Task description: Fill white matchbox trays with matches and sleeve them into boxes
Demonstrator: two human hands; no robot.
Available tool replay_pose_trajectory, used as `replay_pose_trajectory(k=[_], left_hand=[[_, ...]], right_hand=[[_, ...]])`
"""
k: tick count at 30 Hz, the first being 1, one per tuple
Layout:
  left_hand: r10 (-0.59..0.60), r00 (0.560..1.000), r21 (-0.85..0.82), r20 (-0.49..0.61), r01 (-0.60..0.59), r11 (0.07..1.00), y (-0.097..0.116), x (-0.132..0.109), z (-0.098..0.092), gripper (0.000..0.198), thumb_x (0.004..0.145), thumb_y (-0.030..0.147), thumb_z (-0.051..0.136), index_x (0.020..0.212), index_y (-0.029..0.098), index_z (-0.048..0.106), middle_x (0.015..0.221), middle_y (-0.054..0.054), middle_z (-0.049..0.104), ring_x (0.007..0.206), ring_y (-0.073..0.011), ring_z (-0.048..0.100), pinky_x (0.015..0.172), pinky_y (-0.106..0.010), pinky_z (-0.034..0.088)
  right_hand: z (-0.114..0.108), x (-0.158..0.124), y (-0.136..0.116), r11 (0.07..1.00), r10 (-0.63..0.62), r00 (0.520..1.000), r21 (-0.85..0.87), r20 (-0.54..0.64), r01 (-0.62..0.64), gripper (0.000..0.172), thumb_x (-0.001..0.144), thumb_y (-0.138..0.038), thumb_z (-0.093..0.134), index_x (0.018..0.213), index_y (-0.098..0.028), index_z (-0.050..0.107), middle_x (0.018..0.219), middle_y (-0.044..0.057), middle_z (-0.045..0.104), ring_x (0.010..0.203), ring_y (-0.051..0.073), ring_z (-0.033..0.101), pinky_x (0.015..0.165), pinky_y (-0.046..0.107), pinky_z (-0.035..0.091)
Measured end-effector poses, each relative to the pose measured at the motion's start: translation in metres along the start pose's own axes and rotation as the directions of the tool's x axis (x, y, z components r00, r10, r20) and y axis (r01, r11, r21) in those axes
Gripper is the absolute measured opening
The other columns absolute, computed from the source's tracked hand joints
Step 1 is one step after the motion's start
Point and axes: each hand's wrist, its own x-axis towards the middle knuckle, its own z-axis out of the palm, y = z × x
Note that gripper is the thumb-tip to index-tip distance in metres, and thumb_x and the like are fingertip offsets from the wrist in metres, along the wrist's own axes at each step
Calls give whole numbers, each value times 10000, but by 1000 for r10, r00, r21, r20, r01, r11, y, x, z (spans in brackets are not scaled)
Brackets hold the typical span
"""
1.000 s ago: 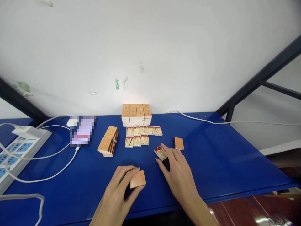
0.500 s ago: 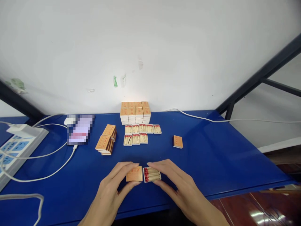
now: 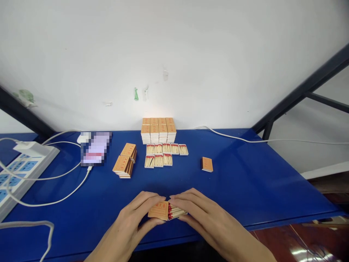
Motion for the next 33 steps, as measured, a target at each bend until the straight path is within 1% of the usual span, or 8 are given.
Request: replay_pose_trajectory(k=[4, 9, 12, 16, 19, 22, 27, 33], left_hand=[[6, 1000, 9, -19, -6, 1000, 1, 1, 0, 336, 1138, 414, 630, 1471, 461, 640, 1396, 7, 707, 1261, -229, 734, 1099, -334, 604], [4, 1000, -12, -14, -4, 1000, 4, 4, -3, 321, 1133, 421, 645, 1452, 457, 652, 1385, 11, 710, 1260, -221, 724, 1101, -316, 588], [0, 1000, -22, 12, 0, 1000, 4, 4, -3, 323, 1141, 423, 631, 1462, 460, 643, 1389, 15, 704, 1266, -213, 719, 1106, -309, 583], [-6, 999, -32, 46, 8, 999, 8, 1, -3, 385, 1151, 428, 605, 1535, 462, 605, 1410, 0, 702, 1271, -227, 721, 1105, -330, 594], [-18, 997, -23, 71, 20, 1000, 12, -1, -4, 407, 1156, 427, 594, 1560, 476, 587, 1411, 3, 702, 1270, -226, 721, 1104, -335, 596], [1, 998, -3, 69, -1, 1000, 12, 0, -6, 419, 1154, 420, 600, 1569, 477, 584, 1407, -2, 705, 1264, -230, 727, 1096, -338, 603], [42, 998, 25, 55, -43, 999, 9, 3, -8, 442, 1136, 408, 638, 1572, 469, 597, 1392, -10, 722, 1248, -239, 741, 1078, -341, 617], [5, 998, 56, 59, -8, 998, 9, 1, -7, 460, 1120, 457, 657, 1574, 489, 590, 1430, 9, 715, 1289, -241, 731, 1114, -360, 608]], right_hand=[[1, -4, 2, 993, -76, 996, -93, -56, 71, 366, 1166, -183, 493, 1502, -181, 637, 1417, 96, 765, 1266, 209, 719, 1148, 373, 616], [3, -13, 5, 972, -111, 993, -205, 34, 115, 450, 1122, -74, 477, 1539, -148, 627, 1543, 139, 689, 1359, 247, 669, 1159, 415, 616], [2, -12, 0, 939, -142, 989, -310, 52, 151, 478, 1089, -33, 473, 1533, -99, 636, 1501, 167, 717, 1317, 260, 700, 1136, 406, 633], [2, -7, -7, 893, -198, 979, -405, 45, 199, 441, 1078, -36, 472, 1459, -75, 690, 1407, 187, 770, 1237, 279, 752, 1095, 419, 659], [3, -5, -7, 889, -206, 978, -410, 40, 204, 432, 1064, -25, 475, 1427, -64, 704, 1371, 199, 781, 1198, 291, 768, 1060, 441, 678], [5, -7, -5, 900, -198, 980, -391, 27, 193, 451, 1058, -11, 463, 1434, -84, 700, 1352, 191, 788, 1178, 279, 772, 1034, 433, 690], [5, -11, -8, 913, -147, 989, -381, 21, 144, 486, 1055, -7, 471, 1480, -121, 676, 1377, 176, 775, 1227, 263, 757, 1044, 400, 685], [6, -14, -10, 897, -143, 989, -420, 20, 138, 497, 1033, 11, 461, 1470, -80, 680, 1368, 198, 773, 1251, 289, 747, 1061, 424, 675]])
